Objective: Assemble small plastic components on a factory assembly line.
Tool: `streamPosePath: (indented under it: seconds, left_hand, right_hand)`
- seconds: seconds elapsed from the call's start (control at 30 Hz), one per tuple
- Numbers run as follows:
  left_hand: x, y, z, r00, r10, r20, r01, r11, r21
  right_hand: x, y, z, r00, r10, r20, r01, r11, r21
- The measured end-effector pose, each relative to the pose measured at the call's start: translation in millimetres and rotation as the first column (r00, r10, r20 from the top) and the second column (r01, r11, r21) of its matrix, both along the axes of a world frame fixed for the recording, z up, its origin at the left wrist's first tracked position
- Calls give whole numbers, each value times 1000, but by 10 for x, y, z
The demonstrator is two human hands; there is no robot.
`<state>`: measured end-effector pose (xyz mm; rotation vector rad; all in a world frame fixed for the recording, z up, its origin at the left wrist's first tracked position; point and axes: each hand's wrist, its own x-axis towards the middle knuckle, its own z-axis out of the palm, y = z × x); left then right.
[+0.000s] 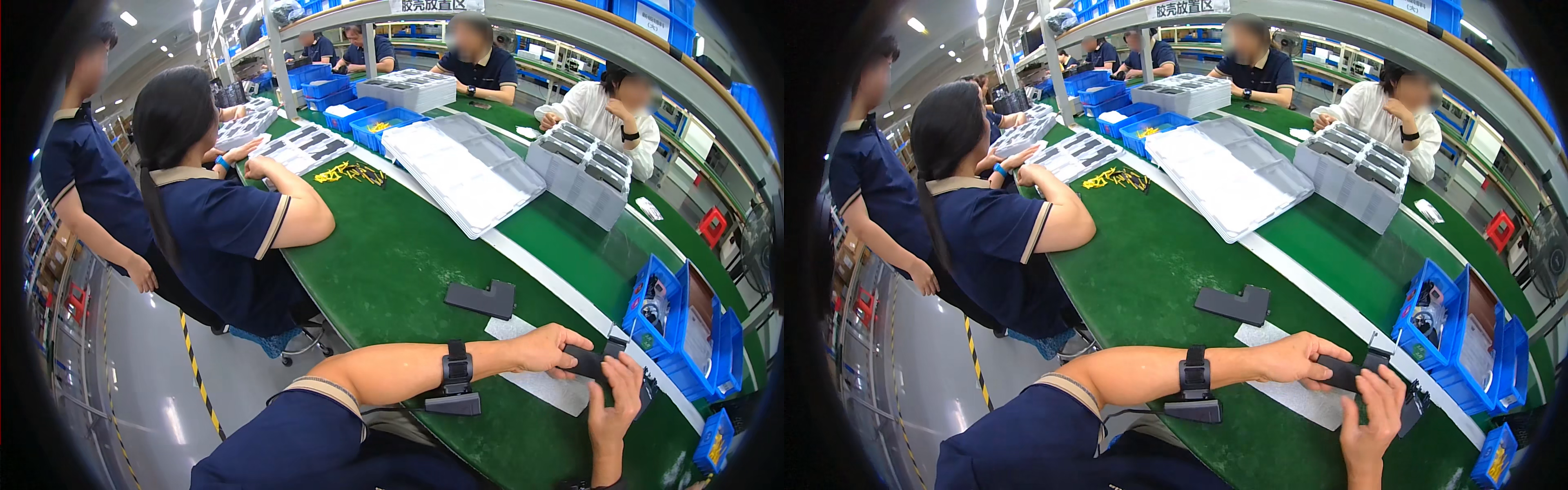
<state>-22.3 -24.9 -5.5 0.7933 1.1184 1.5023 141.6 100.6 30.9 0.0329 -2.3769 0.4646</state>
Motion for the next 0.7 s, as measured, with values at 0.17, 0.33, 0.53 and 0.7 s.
streamPosePath:
  seconds: [0.17,0.33,0.53,0.7]
  left_hand:
    - [-16,1,-8,996,35,-80,-35,999,-3]
    - [20,-82,79,777,152,-611,-135,988,75]
    - [17,-107,163,683,182,-707,-139,983,118]
    - [-2,-100,132,665,190,-723,-147,981,123]
  right_hand:
    - [11,118,-182,987,-156,-44,136,943,-303]
    - [-17,94,-207,966,-253,52,229,744,-628]
    - [-31,110,-230,978,-210,1,153,709,-689]
    - [-52,97,-251,988,-126,94,152,604,-783]
